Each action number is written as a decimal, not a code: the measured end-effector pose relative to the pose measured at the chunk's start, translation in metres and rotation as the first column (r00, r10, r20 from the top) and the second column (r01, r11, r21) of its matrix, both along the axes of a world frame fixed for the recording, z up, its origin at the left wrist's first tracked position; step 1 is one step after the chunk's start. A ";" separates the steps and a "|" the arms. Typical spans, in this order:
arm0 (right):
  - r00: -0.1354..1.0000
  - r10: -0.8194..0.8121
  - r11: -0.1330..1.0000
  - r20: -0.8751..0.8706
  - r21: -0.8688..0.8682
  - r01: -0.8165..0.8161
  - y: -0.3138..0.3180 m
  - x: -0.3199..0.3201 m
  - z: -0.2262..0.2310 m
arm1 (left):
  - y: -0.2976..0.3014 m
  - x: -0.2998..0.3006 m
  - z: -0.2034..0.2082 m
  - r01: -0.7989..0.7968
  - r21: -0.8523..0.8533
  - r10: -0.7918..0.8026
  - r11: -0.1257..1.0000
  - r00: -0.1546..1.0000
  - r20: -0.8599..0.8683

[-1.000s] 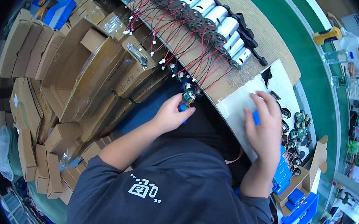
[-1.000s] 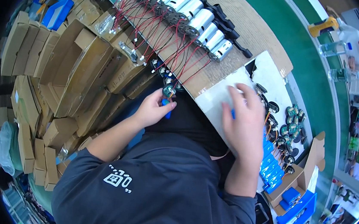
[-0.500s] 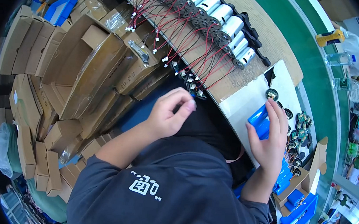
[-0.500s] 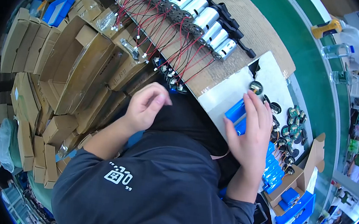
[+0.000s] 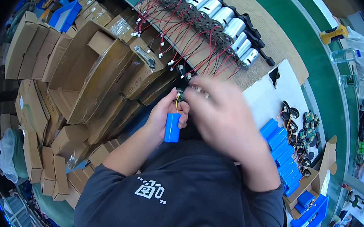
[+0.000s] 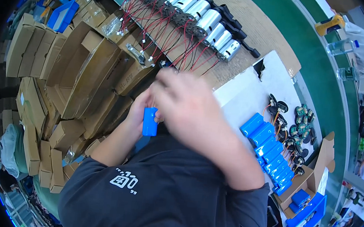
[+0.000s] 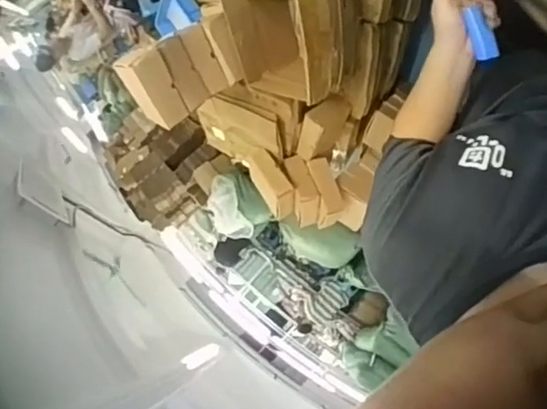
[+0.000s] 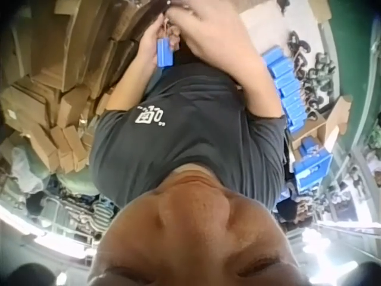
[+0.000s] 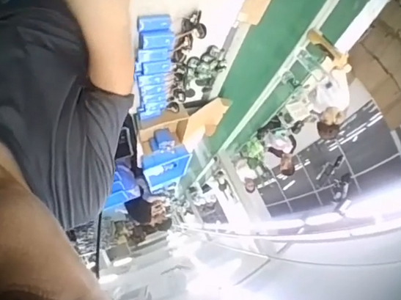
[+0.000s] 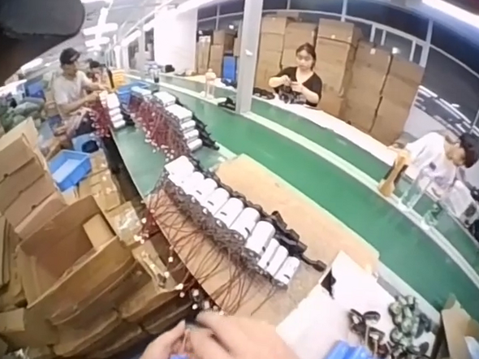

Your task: Connecting circuit boards to battery packs and trimming wires using pliers on an assembly line.

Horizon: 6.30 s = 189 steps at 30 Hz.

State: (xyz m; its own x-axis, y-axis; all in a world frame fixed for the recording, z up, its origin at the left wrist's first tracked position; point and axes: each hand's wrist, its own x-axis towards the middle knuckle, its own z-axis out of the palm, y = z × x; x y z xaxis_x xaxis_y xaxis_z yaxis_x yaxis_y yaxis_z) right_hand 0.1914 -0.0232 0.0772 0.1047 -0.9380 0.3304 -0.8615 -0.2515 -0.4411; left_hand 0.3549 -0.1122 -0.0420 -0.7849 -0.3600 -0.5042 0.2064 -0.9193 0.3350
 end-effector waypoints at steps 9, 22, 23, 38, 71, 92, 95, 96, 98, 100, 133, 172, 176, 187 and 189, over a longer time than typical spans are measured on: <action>0.899 0.076 0.971 -0.431 0.236 0.030 -0.053 -0.041 -0.025 | -0.009 -0.004 0.002 0.030 -0.228 -0.007 0.973 0.995 0.102; 0.996 -0.019 0.999 0.091 0.042 0.015 -0.041 -0.044 -0.027 | -0.019 -0.017 0.008 -0.086 -0.423 0.075 0.902 0.996 -0.042; 0.994 -0.018 1.000 0.105 0.016 0.017 -0.040 -0.044 -0.030 | -0.019 -0.020 0.011 -0.086 -0.428 0.075 0.900 0.996 -0.042; 0.958 -0.172 0.978 0.229 -0.073 0.193 -0.030 -0.028 -0.049 | -0.020 -0.050 0.023 -0.118 -0.596 0.081 0.794 0.993 -0.088; 0.218 -0.229 0.973 0.949 0.230 0.022 -0.021 -0.025 -0.060 | -0.020 -0.062 0.025 -0.081 -0.997 0.210 0.006 0.975 -0.078; 0.195 -0.222 0.975 0.955 0.224 0.012 -0.022 -0.023 -0.067 | -0.016 -0.076 0.016 -0.067 -0.871 0.369 -0.486 0.888 -0.275; 0.172 -0.221 0.975 0.960 0.215 0.048 -0.021 -0.020 -0.067 | -0.014 -0.075 0.018 -0.092 -0.917 0.368 -0.388 0.897 -0.246; 0.163 -0.220 0.975 0.962 0.212 0.064 -0.021 -0.020 -0.067 | -0.015 -0.076 0.018 -0.079 -0.909 0.362 -0.409 0.900 -0.241; 0.185 -0.216 0.976 0.959 0.205 0.075 -0.021 -0.020 -0.068 | -0.016 -0.076 0.019 -0.053 -0.890 0.352 -0.452 0.907 -0.232; 0.229 -0.210 0.976 0.951 0.192 0.099 -0.020 -0.021 -0.069 | -0.017 -0.075 0.021 -0.034 -0.882 0.348 -0.470 0.911 -0.221; 0.602 -0.773 0.591 -0.202 0.118 0.798 0.128 -0.125 -0.007 | 0.009 -0.026 -0.023 0.212 -0.973 0.271 0.095 0.935 0.230; 0.963 -0.025 1.000 0.267 -0.002 0.026 -0.046 -0.041 -0.045 | -0.034 -0.039 0.032 -0.156 -0.572 0.167 0.805 0.985 -0.034; 0.933 -0.025 0.991 0.358 -0.112 0.069 -0.043 -0.042 -0.055 | -0.036 -0.042 0.033 -0.188 -0.663 0.255 0.724 0.967 0.005; 0.905 -0.120 0.964 0.408 -0.171 0.205 -0.041 -0.039 -0.060 | -0.027 -0.056 0.034 -0.136 -0.816 0.276 0.562 0.961 0.030; 0.920 -0.142 0.956 0.364 -0.190 0.223 -0.040 -0.039 -0.062 | -0.027 -0.058 0.036 -0.136 -0.819 0.278 0.558 0.960 0.030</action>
State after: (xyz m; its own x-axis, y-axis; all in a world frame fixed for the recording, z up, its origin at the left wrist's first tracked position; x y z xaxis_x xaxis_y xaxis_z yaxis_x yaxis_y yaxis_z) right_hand 0.1526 -0.0636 0.0155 -0.2186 -0.8273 0.5174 -0.7070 -0.2311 -0.6683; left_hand 0.2971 -0.1391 -0.0062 -0.5817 -0.8132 -0.0181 0.2410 -0.1936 0.9510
